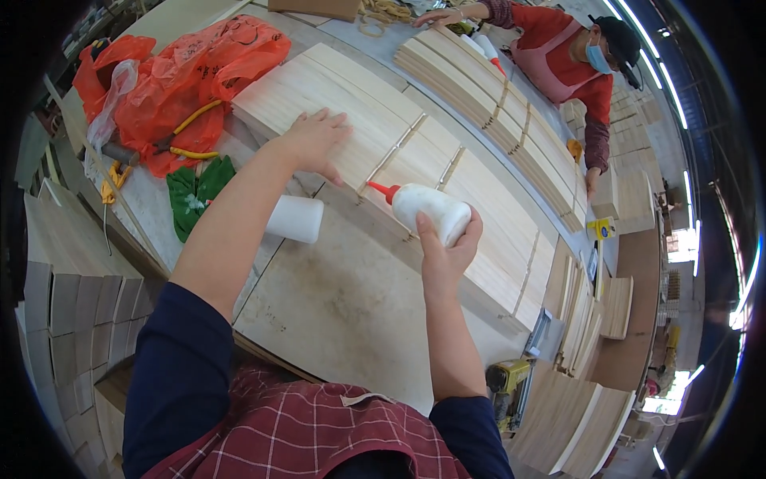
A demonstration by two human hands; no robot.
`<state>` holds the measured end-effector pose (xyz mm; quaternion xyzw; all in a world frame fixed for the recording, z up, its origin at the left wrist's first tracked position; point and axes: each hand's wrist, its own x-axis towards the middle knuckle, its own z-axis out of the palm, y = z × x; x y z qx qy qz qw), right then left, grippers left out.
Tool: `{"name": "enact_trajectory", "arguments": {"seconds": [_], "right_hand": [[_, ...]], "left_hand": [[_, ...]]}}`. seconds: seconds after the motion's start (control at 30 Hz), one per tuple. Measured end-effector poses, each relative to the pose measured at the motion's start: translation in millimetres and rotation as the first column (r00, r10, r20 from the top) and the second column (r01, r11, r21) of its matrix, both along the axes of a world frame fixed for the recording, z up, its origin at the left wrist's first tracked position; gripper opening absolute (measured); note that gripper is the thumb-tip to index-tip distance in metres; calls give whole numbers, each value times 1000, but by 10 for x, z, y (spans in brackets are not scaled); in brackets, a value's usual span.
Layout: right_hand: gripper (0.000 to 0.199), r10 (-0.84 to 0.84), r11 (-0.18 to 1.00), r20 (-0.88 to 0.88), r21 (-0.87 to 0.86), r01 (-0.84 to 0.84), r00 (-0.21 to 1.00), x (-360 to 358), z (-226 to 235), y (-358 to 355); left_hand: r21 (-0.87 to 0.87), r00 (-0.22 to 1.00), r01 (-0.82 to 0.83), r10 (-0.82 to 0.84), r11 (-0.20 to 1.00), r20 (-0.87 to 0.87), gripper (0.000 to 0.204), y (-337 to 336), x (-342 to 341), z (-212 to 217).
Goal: The recorder assembles wooden storage boxes by applying glue to the joints and fastening the panels together using a pneumatic nail gun.
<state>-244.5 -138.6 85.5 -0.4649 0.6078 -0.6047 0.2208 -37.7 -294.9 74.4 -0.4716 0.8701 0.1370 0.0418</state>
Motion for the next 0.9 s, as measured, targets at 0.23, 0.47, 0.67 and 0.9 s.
{"name": "enact_trajectory", "arguments": {"seconds": [0.23, 0.47, 0.67, 0.9], "right_hand": [[59, 9, 1000, -5, 29, -9, 1000, 74, 9, 182], [46, 67, 996, 431, 24, -85, 900, -85, 95, 254], [50, -19, 999, 863, 2, 33, 505, -194, 313, 335], [51, 219, 893, 938, -303, -332, -268, -75, 93, 744]], "left_hand": [[-5, 1000, 2, -2, 1000, -21, 102, 2, 4, -19], [-23, 999, 32, -32, 999, -2, 101, -31, 13, 13], [-113, 997, 68, -72, 991, -29, 97, -8, 39, 29], [-22, 831, -39, 21, 999, -556, 74, 650, -209, 63]]}}
